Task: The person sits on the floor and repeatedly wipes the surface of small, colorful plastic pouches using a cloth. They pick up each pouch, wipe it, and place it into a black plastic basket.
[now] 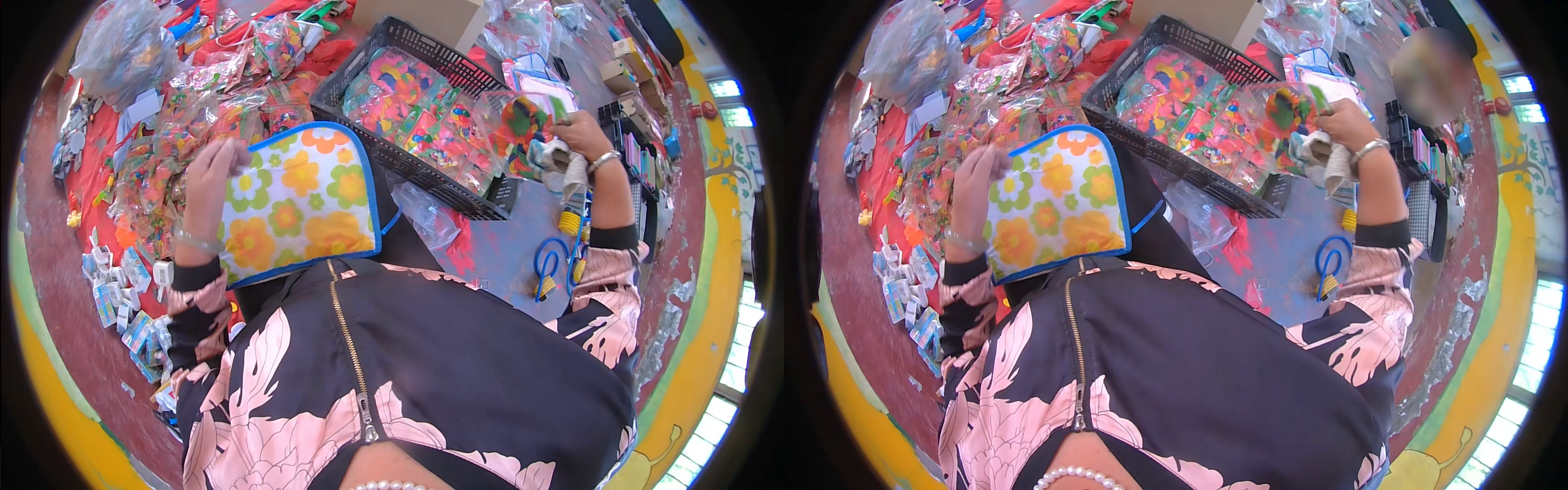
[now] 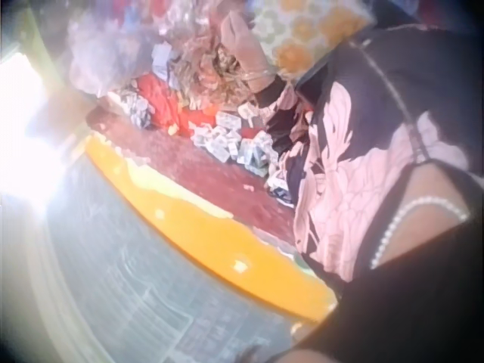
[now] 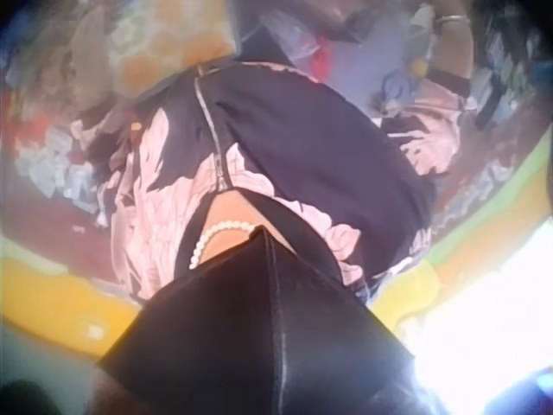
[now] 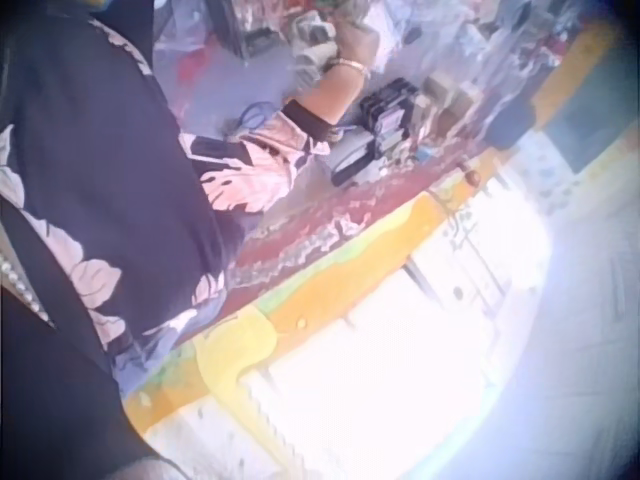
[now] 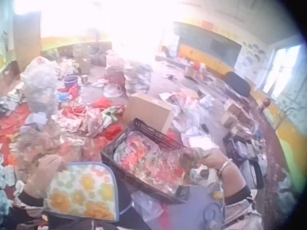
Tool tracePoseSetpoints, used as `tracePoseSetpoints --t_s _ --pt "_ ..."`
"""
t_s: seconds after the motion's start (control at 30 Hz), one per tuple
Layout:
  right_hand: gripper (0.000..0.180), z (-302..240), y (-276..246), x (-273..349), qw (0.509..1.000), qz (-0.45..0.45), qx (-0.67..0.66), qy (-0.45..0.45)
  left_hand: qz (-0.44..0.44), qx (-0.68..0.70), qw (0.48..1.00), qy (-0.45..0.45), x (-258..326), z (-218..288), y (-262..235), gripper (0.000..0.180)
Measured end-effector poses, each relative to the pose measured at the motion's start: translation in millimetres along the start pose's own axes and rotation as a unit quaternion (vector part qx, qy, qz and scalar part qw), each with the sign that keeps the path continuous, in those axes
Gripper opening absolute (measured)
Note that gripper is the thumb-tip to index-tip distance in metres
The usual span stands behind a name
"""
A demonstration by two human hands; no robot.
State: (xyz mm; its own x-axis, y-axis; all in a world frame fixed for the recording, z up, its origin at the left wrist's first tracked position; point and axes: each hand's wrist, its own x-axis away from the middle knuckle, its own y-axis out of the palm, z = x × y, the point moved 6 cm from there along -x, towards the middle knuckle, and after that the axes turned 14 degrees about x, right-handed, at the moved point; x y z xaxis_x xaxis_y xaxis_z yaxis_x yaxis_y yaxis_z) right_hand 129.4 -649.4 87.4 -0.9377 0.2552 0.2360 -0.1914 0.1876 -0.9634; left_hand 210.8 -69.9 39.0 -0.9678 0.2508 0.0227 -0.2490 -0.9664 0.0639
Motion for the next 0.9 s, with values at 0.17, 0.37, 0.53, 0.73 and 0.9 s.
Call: tracePoseSetpoints --t_s 0.17,0.37,0.53,0.73,0.9 --pt "0.027 48 91 -58 0.993 -0.017 0.076 -0.089 0.012 -0.072 0.997 0.013 35 -19 -11 0.023" --pt "0.023 72 158 -86 0.986 -0.098 -0.132 0.041 0.070 -0.048 0.995 0.044 49 -28 -22 0.021" --pt "0.032 159 252 -86 0.951 -0.161 0.262 0.021 0.072 -0.045 0.995 0.044 41 -29 -18 0.020" --pt "0.033 156 255 -50 0.901 -0.283 0.327 0.041 0.086 -0.066 0.993 0.055 44 -31 -15 0.019" --pt "0.034 116 237 -66 0.903 -0.258 0.340 -0.048 0.085 -0.057 0.994 0.041 43 -26 -11 0.019"
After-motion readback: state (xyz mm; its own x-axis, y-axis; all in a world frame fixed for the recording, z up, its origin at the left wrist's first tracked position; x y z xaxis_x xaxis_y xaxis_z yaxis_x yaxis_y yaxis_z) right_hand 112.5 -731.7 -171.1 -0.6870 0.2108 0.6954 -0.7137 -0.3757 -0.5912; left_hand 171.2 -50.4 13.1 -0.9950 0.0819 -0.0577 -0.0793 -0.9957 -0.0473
